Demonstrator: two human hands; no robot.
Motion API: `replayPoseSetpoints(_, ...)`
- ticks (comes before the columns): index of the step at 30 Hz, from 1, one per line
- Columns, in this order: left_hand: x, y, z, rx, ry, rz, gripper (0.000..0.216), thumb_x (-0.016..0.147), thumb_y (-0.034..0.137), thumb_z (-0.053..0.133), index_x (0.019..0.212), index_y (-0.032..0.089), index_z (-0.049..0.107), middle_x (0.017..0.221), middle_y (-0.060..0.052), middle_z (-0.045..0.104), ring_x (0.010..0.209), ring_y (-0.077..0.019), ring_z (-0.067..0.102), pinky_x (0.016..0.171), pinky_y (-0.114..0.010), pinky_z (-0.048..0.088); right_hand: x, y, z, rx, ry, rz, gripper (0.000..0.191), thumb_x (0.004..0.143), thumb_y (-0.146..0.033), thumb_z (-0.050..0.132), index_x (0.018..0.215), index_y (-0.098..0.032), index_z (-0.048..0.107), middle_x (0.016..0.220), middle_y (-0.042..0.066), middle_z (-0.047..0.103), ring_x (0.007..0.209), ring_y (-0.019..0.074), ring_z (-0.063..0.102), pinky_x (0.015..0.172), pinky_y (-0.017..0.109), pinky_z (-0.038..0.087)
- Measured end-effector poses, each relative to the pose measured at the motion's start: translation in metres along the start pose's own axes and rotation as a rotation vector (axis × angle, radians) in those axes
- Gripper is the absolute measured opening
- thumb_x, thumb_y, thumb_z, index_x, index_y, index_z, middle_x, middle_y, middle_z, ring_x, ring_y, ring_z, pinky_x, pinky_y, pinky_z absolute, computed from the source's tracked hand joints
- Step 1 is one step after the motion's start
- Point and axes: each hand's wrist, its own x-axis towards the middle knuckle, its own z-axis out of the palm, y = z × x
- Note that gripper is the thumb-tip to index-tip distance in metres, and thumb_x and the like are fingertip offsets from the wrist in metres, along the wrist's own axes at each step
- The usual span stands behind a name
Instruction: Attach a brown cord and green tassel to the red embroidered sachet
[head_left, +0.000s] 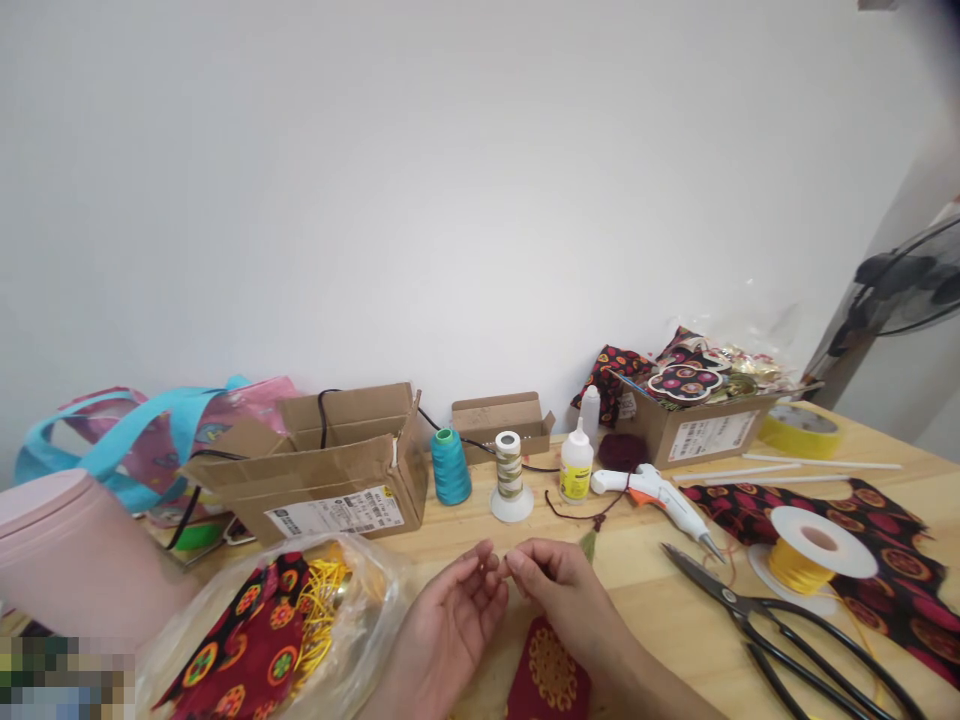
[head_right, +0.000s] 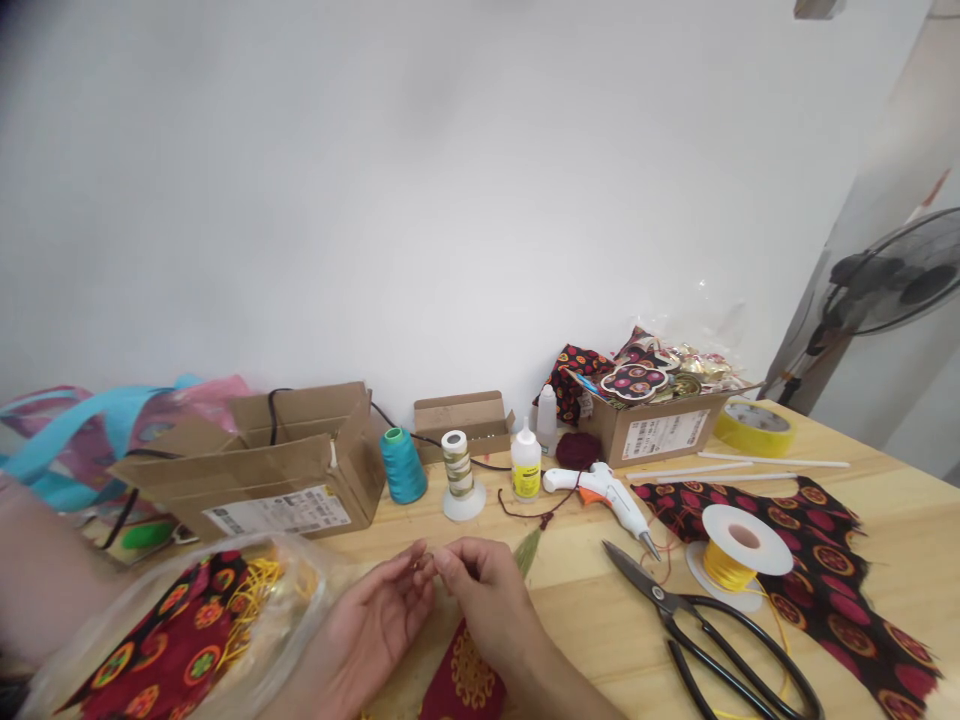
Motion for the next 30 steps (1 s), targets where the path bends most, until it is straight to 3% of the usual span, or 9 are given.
replayPoseSetpoints(2,-0.001,-0.001,0.001,0.003,-0.039,-0.025,0.014,0.071,0.01,0.05,0.071,0.007,0.063,0.064,-0.005,0.058,0.053,-0.0068,0.051,0.05,-0.017,0.044,0.002,0.004,0.0,0.039,-0.018,0.043,0.036,0.072,-0.043,0.05,0.059,-0.011,0.058,0.044,-0.005,0.037,0.042,0.0064,0.028,0.042,0.019,0.021)
replayPoseSetpoints(5,-0.002,-0.003,0.001,0.147,-0.145,0.07,0.012,0.067,0.014,0.058,0.074,0.007,0.065,0.063,-0.002,0.058,0.042,-0.0008,0.038,0.038,-0.012,0.032,0.002,0.008,0.0,0.035,-0.027,0.061,0.041,0.073,-0.047,0.047,0.051,-0.012,0.051,0.042,-0.006,0.031,0.04,0.0054,0.022,0.04,0.02,0.016)
replayPoseSetpoints(8,-0.003,-0.005,0.002,0.37,-0.131,0.185,0.018,0.062,0.019,0.065,0.078,0.012,0.066,0.063,-0.001,0.06,0.042,-0.0002,0.035,0.038,-0.011,0.027,0.001,0.008,0.0,-0.005,-0.041,0.037,0.046,0.073,-0.048,0.046,0.043,-0.015,0.037,0.041,-0.006,0.027,0.041,0.0056,0.021,0.04,0.02,0.015)
replayPoseSetpoints(11,-0.003,-0.006,0.001,0.53,-0.073,0.276,0.018,0.059,0.024,0.067,0.074,0.015,0.067,0.064,-0.002,0.061,0.054,-0.0053,0.045,0.048,-0.014,0.033,-0.001,0.006,0.001,-0.025,-0.049,0.023,0.047,0.074,-0.049,0.044,0.043,-0.015,0.034,0.042,-0.006,0.026,0.042,0.0061,0.022,0.041,0.021,0.016)
replayPoseSetpoints(13,-0.002,-0.006,0.0,0.554,-0.067,0.311,0.016,0.059,0.026,0.066,0.071,0.015,0.067,0.059,-0.001,0.058,0.056,-0.0075,0.045,0.05,-0.016,0.033,-0.002,0.005,0.001,-0.021,-0.044,0.021,0.047,0.076,-0.05,0.04,0.044,-0.015,0.036,0.043,-0.005,0.028,0.042,0.0063,0.023,0.041,0.021,0.017)
replayPoseSetpoints(16,-0.002,-0.005,-0.001,0.504,-0.051,0.298,0.018,0.061,0.03,0.064,0.069,0.014,0.066,0.046,0.003,0.047,0.043,-0.0043,0.032,0.041,-0.016,0.024,-0.002,0.001,0.001,-0.03,-0.03,0.005,0.046,0.077,-0.048,0.041,0.048,-0.013,0.046,0.046,-0.004,0.036,0.044,0.0072,0.03,0.044,0.02,0.024)
replayPoseSetpoints(20,-0.004,-0.005,0.0,0.389,-0.055,0.278,0.016,0.062,0.028,0.063,0.067,0.013,0.064,0.047,0.006,0.04,0.042,-0.0024,0.022,0.039,-0.015,0.018,-0.004,-0.003,0.0,-0.013,-0.04,-0.028,0.03,0.071,-0.04,0.054,0.066,-0.012,0.063,0.06,0.001,0.055,0.057,0.0119,0.045,0.054,0.021,0.035)
replayPoseSetpoints(24,-0.005,-0.003,0.001,0.261,-0.117,0.245,0.02,0.067,0.03,0.059,0.072,0.011,0.065,0.044,0.008,0.025,0.043,-0.0034,0.017,0.039,-0.015,0.018,-0.003,-0.002,0.0,-0.006,0.01,-0.024,0.027,0.071,-0.038,0.055,0.069,-0.013,0.066,0.065,0.004,0.061,0.061,0.014,0.049,0.057,0.023,0.037)
replayPoseSetpoints(30,-0.007,-0.003,0.004,0.378,-0.092,0.249,0.023,0.061,0.027,0.065,0.079,0.012,0.065,0.047,0.006,0.037,0.042,-0.0018,0.022,0.039,-0.015,0.018,-0.002,0.0,-0.002,-0.015,-0.001,-0.026,0.028,0.072,-0.037,0.054,0.067,-0.012,0.066,0.056,0.001,0.056,0.054,0.0109,0.044,0.051,0.021,0.033)
